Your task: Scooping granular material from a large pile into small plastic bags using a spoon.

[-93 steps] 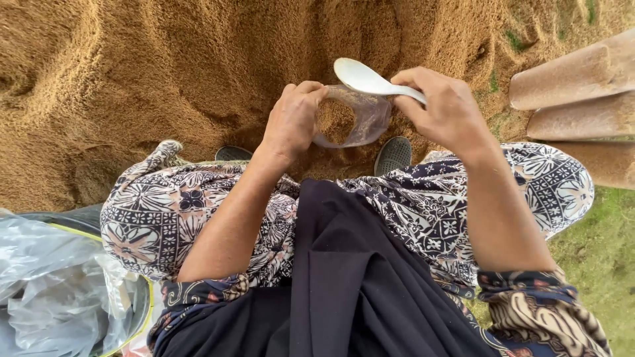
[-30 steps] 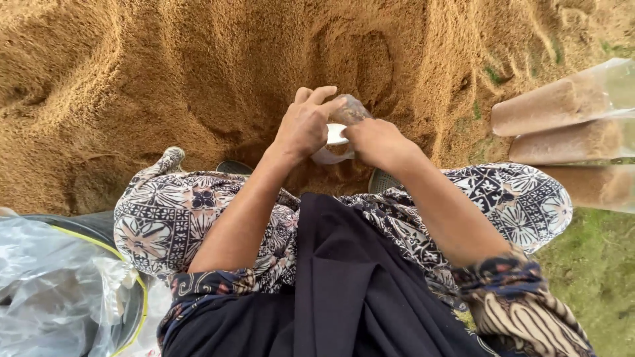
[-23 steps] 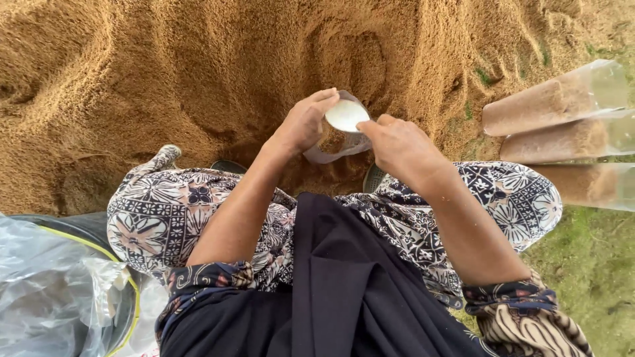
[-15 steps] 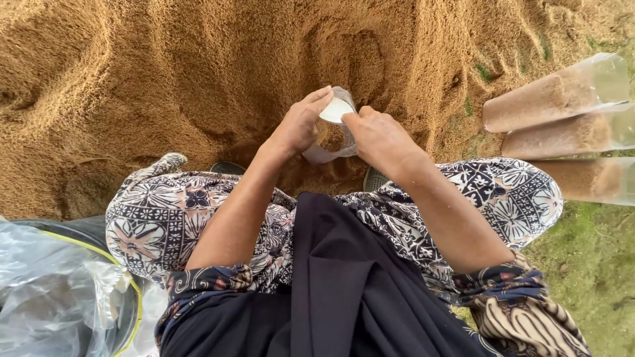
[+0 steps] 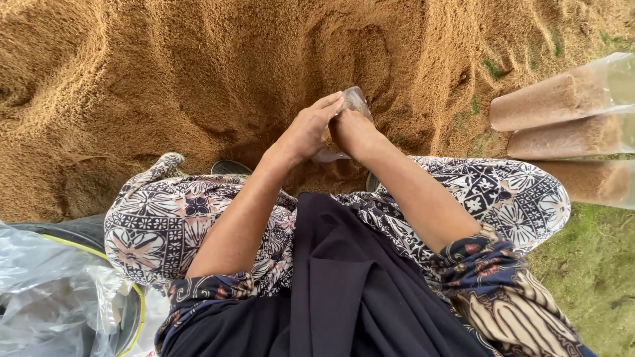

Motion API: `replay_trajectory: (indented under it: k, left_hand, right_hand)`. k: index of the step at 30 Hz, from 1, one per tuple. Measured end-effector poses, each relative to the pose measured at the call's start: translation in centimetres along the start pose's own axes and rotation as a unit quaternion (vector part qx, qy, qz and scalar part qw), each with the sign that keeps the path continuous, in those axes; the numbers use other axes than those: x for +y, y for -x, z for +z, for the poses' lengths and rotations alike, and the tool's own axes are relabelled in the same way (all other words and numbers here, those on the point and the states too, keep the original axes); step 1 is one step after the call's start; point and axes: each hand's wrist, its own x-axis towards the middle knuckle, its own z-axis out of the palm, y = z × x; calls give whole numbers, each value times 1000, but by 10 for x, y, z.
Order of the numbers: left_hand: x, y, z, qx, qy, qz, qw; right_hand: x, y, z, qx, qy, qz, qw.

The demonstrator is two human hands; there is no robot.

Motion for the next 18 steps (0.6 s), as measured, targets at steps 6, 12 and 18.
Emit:
replay_trajectory:
  k: [6,12,18]
  left_hand:
    - [13,7,-2,-24,9,-25,999]
    - [23,9,-3,-38,37,-38,998]
    - [30,8,-9,-38,2,-22,999]
  right_hand:
    - [10,-16,24,-19,25,-2,1000]
    - [19,-27,47,-45,49,-10,998]
    - [20,-46,42,-33,75,-18,996]
